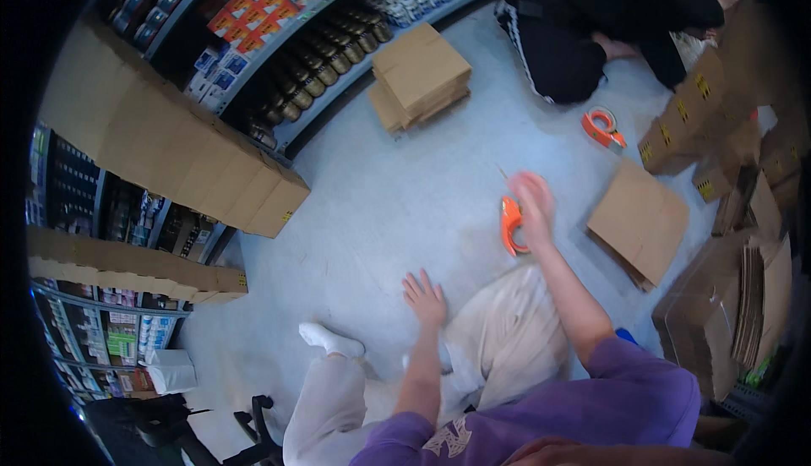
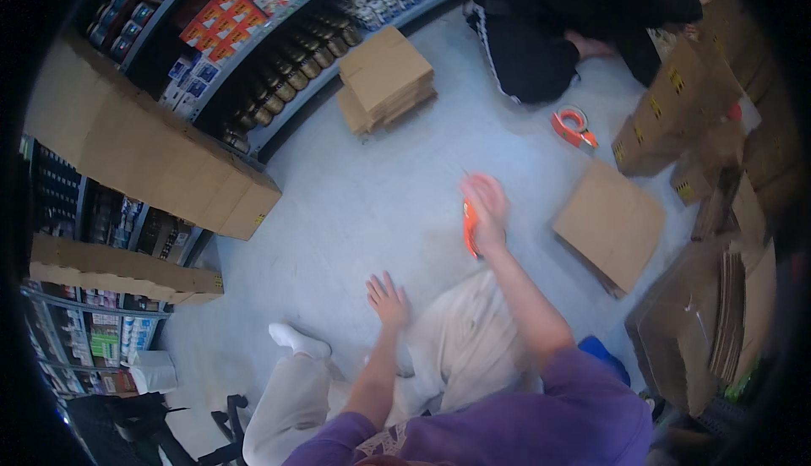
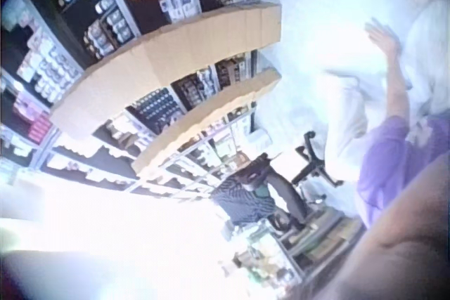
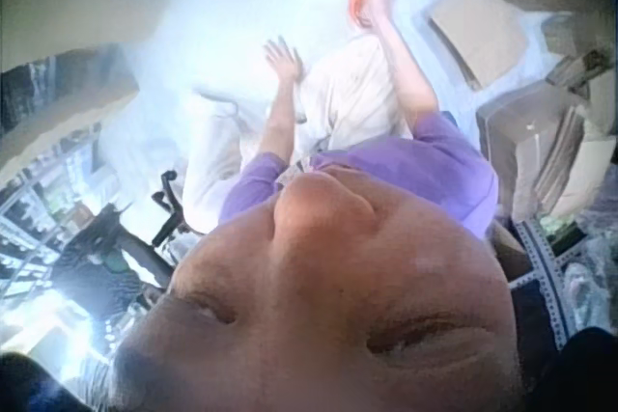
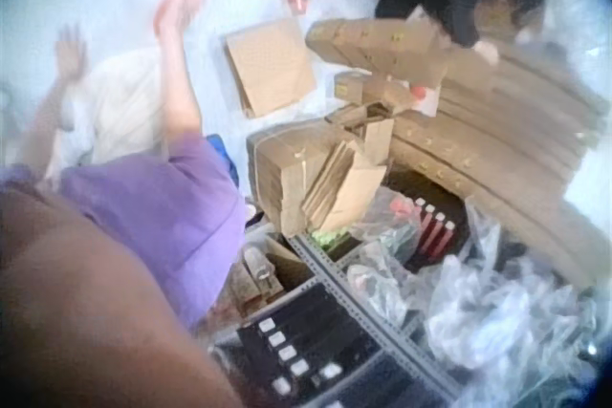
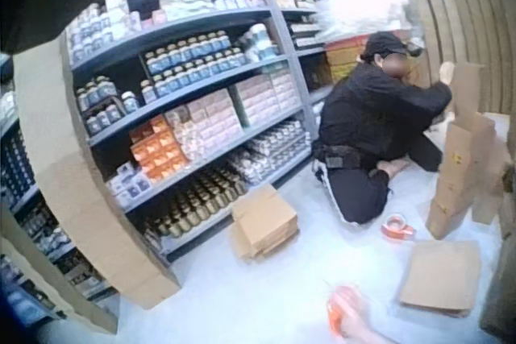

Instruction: The person sits on the floor and folds flat cardboard pieces into open boxes, stacking them as they are completed. Another person nearby also assembles boxes. The person occasionally lifts the stack to place it against a shelf before returning to the floor to continue.

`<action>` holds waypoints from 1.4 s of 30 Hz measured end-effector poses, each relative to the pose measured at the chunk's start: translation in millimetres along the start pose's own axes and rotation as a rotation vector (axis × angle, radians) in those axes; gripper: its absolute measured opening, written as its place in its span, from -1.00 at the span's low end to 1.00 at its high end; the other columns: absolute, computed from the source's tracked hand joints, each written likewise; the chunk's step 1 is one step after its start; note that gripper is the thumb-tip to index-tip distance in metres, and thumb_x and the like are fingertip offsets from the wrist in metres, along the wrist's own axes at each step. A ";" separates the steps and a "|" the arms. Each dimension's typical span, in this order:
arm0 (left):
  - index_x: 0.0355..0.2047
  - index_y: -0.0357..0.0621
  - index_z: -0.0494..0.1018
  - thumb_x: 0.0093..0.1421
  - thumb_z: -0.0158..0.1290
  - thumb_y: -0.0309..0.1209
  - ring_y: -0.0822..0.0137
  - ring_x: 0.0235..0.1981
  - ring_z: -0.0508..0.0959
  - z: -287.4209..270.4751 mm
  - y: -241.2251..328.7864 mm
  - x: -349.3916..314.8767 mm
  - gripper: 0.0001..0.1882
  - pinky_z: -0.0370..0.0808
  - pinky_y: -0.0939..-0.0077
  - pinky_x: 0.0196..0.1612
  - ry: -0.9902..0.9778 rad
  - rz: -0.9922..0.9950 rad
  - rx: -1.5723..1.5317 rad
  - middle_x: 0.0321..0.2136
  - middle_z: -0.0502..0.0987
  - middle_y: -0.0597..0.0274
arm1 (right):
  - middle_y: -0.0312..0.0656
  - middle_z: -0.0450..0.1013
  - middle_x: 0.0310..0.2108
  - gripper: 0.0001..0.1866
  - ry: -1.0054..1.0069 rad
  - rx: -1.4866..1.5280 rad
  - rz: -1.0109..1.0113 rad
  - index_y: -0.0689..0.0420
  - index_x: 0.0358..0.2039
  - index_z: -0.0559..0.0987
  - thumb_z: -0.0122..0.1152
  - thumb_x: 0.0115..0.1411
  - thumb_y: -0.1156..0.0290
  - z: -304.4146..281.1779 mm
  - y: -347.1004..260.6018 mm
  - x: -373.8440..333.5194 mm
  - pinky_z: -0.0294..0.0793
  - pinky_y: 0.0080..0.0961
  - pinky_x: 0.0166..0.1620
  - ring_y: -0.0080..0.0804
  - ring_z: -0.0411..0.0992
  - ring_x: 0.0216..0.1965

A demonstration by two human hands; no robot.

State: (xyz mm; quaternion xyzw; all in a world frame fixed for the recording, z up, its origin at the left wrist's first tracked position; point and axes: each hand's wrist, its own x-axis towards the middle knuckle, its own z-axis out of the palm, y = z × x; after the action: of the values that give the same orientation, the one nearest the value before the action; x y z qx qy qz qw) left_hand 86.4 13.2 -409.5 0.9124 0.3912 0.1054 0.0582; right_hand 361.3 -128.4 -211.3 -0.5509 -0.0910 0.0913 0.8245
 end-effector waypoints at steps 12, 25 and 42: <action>0.25 0.08 0.29 0.20 -0.05 -0.21 -0.08 0.37 0.03 -38.2 19.8 1.5 -0.43 -0.04 -0.23 0.30 -0.090 -0.145 -0.229 0.32 0.11 -0.08 | -0.01 0.22 0.17 0.25 0.514 0.514 0.416 0.19 0.31 -0.18 0.57 -0.22 0.32 226.6 188.9 304.5 0.47 0.08 0.06 -0.03 0.36 0.09; 0.25 -0.02 0.27 0.19 -0.04 -0.21 -0.10 0.36 0.04 -38.3 25.7 5.9 -0.41 -0.05 -0.20 0.31 -0.011 -0.073 -0.293 0.30 0.14 -0.12 | -0.14 0.30 0.13 -0.38 0.282 0.621 0.386 -0.02 0.10 0.39 0.31 0.03 0.09 137.1 192.7 198.2 0.34 0.07 0.11 -0.13 0.29 0.13; 0.32 -0.39 0.02 0.19 0.04 -0.11 -0.18 0.36 -0.01 -136.1 -37.7 47.3 -0.16 -0.02 0.13 0.38 -0.167 -0.480 -0.741 0.32 0.02 -0.31 | 0.00 0.43 -0.03 -0.38 -0.369 -0.804 -0.185 0.17 0.12 0.40 0.37 0.04 0.30 38.9 101.9 -185.4 0.38 -0.13 0.06 -0.05 0.45 -0.05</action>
State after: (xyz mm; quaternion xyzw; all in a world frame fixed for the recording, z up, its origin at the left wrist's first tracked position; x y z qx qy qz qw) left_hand 59.4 76.6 -277.5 0.7189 0.5215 0.1478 0.4352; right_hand 167.2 -101.9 -300.1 -0.7915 -0.3134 0.0713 0.5199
